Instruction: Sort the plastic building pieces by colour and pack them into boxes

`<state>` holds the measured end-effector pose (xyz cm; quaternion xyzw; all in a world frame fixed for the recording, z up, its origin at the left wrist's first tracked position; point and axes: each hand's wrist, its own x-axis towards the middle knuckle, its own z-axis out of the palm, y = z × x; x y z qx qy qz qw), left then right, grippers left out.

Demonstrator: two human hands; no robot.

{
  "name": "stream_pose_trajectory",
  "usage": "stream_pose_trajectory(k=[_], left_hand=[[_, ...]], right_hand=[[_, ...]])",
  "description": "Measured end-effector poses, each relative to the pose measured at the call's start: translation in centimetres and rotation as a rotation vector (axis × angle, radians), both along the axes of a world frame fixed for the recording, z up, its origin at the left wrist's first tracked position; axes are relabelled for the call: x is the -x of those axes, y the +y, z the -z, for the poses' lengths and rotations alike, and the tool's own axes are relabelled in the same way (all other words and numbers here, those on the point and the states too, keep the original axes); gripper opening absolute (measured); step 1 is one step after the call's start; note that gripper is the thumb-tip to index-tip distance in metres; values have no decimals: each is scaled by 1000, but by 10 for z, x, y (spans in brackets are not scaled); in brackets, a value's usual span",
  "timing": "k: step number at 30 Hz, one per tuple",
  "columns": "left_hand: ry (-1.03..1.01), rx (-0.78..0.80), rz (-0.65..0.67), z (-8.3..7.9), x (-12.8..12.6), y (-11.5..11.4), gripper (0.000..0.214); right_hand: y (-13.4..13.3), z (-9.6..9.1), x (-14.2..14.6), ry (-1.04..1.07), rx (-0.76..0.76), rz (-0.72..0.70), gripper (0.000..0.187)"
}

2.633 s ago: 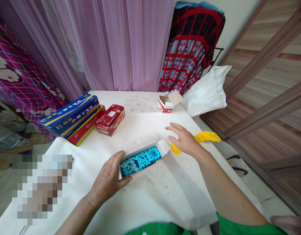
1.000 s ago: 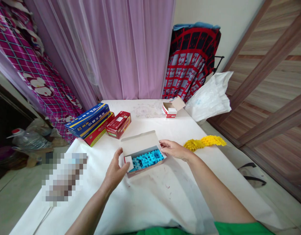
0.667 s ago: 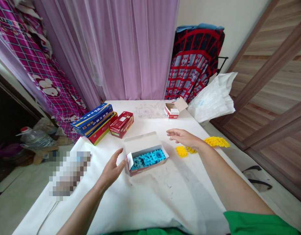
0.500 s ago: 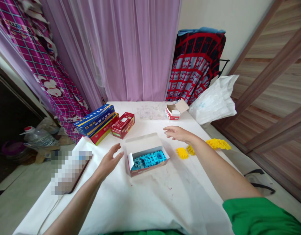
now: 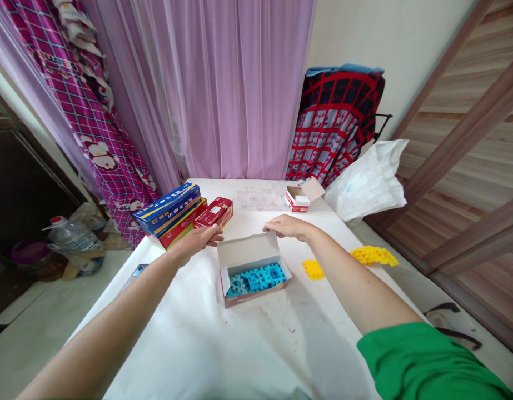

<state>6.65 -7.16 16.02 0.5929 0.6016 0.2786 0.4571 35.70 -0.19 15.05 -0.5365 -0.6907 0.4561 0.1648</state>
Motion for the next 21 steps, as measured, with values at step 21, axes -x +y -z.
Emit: stream_pose_trajectory(k=[21], left_hand=[[367,-352,270,16,-15,-76,44]], right_hand=[[-78,-1,-32,-155,-317,-288,29]])
